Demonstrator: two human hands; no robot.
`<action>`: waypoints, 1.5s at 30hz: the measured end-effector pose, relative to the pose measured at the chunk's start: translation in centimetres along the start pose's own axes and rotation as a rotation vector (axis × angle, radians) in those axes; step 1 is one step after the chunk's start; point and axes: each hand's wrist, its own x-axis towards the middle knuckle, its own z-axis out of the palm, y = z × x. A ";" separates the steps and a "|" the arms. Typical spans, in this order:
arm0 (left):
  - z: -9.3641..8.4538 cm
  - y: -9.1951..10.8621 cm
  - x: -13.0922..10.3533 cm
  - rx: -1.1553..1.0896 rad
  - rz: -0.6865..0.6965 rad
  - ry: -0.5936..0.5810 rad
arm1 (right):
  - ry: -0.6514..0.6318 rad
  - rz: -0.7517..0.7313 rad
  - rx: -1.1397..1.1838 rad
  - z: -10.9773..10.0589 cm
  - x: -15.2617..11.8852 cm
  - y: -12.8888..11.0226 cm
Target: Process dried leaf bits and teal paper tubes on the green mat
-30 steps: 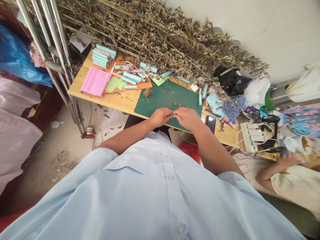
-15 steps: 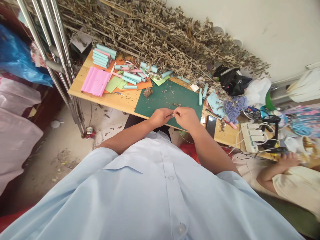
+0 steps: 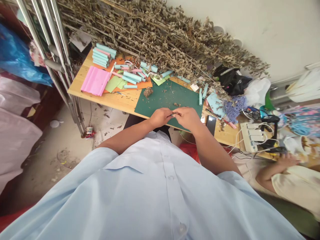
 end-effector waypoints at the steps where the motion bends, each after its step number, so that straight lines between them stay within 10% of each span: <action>1: 0.0 0.0 0.0 -0.001 -0.003 -0.002 | 0.000 -0.009 -0.009 0.0 0.0 0.1; 45: -0.3 0.2 0.1 -0.029 -0.052 -0.021 | -0.129 0.106 -0.175 -1.5 1.7 -2.3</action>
